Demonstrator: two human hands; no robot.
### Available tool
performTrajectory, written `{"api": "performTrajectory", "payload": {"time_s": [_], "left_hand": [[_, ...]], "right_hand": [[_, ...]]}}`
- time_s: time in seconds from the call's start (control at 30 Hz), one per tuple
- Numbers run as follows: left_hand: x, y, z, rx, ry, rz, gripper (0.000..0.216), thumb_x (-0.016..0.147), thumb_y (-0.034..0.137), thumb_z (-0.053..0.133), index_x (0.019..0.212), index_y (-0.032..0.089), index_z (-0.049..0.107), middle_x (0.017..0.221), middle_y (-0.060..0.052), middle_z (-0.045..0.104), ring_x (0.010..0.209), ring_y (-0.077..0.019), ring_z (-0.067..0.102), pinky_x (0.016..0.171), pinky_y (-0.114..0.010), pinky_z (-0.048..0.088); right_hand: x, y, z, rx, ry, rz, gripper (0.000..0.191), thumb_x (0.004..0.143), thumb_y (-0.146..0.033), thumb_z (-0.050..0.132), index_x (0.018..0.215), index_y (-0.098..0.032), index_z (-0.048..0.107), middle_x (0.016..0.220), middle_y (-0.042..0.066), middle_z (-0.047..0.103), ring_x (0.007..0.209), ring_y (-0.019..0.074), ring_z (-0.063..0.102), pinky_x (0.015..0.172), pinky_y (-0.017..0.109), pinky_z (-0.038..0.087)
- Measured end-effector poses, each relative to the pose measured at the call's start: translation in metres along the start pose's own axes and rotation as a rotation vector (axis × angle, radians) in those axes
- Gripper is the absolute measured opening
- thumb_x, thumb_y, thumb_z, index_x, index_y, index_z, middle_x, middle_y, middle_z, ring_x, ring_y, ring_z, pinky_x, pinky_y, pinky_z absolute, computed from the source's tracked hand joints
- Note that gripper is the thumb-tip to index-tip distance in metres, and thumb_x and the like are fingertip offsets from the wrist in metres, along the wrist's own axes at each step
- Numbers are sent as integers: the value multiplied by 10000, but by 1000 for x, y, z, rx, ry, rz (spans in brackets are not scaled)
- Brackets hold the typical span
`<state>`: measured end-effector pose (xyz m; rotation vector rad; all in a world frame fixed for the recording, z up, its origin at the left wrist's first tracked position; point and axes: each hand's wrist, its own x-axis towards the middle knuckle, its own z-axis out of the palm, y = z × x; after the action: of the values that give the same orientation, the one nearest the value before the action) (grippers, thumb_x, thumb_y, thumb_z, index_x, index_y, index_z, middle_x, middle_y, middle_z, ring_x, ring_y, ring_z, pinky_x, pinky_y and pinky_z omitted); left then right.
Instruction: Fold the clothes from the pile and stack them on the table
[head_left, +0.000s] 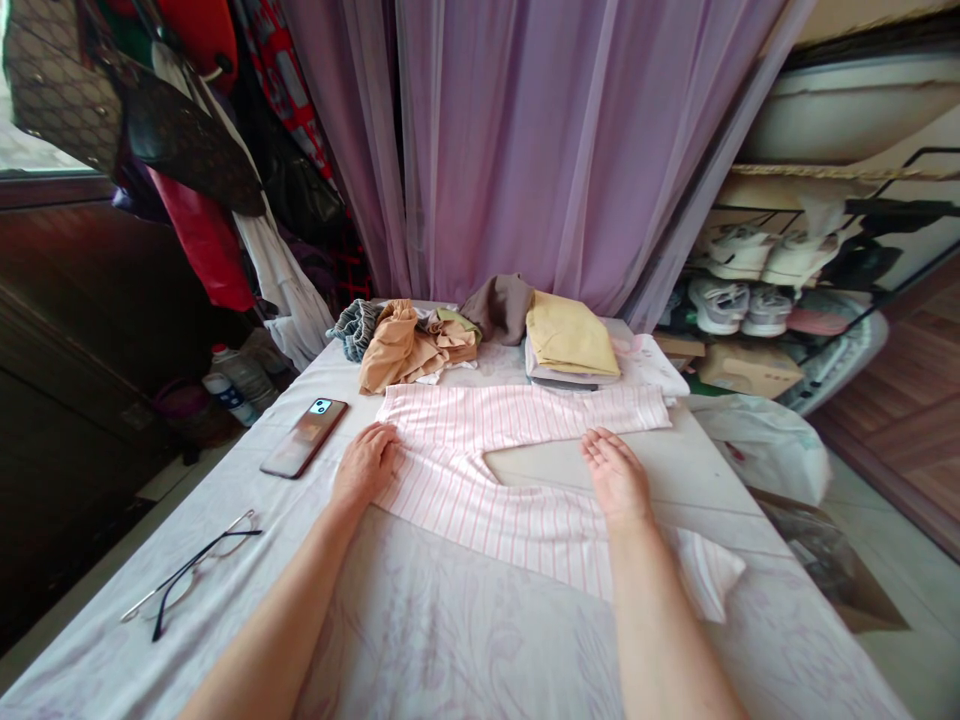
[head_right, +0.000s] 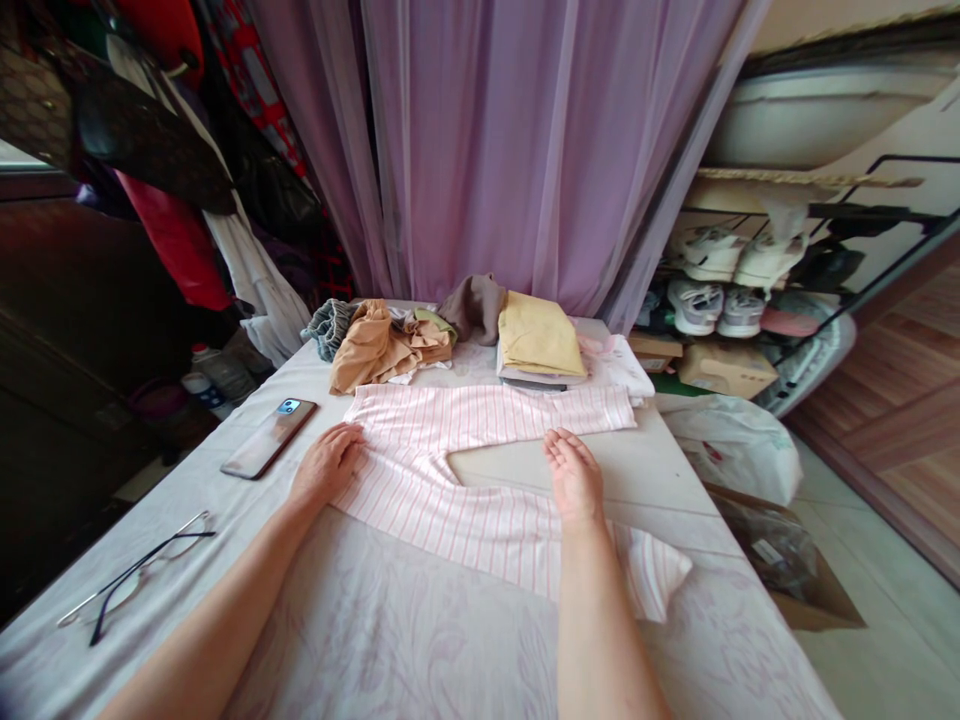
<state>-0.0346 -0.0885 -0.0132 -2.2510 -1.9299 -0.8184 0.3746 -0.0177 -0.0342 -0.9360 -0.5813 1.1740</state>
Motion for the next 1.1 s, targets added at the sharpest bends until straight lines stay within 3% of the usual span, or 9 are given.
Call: {"api": "performTrajectory", "payload": {"time_s": [0.23,0.5,0.77,1.1], "left_hand": [[0,0,0,-3,4,-11,263,928,273,418,966,205,669,1135,-99,703,1167,-259,587,1033,-440,476],[1,0,0,6,-12,-5,271,928,270,408,949,194,667,1127,-105,705,1158,-262,591,1021,-442,483],[1,-2,2,1,-3,-1,270,923,272,414,956,204,673,1129,-97,705,1166,-261,585,1023,-445,482],[1,-1,1,-8,6,6,270,921,264,413,956,207,674,1124,-92,707,1164,-254,586,1028,-439,479]], "right_hand": [[0,0,-1,9,-17,10,257,647,-192,743,897,-206,683,853,32,736,847,168,697,908,390,537],[1,-7,-5,164,-28,159,197,735,-186,623,910,-260,675,1062,17,722,1023,164,671,962,405,536],[2,-5,-7,152,-70,137,332,674,-61,599,936,-256,663,1058,11,709,1015,151,669,1018,428,501],[3,-4,-7,151,-55,142,232,729,-131,632,917,-263,662,1028,1,722,1009,147,670,985,398,524]]}}
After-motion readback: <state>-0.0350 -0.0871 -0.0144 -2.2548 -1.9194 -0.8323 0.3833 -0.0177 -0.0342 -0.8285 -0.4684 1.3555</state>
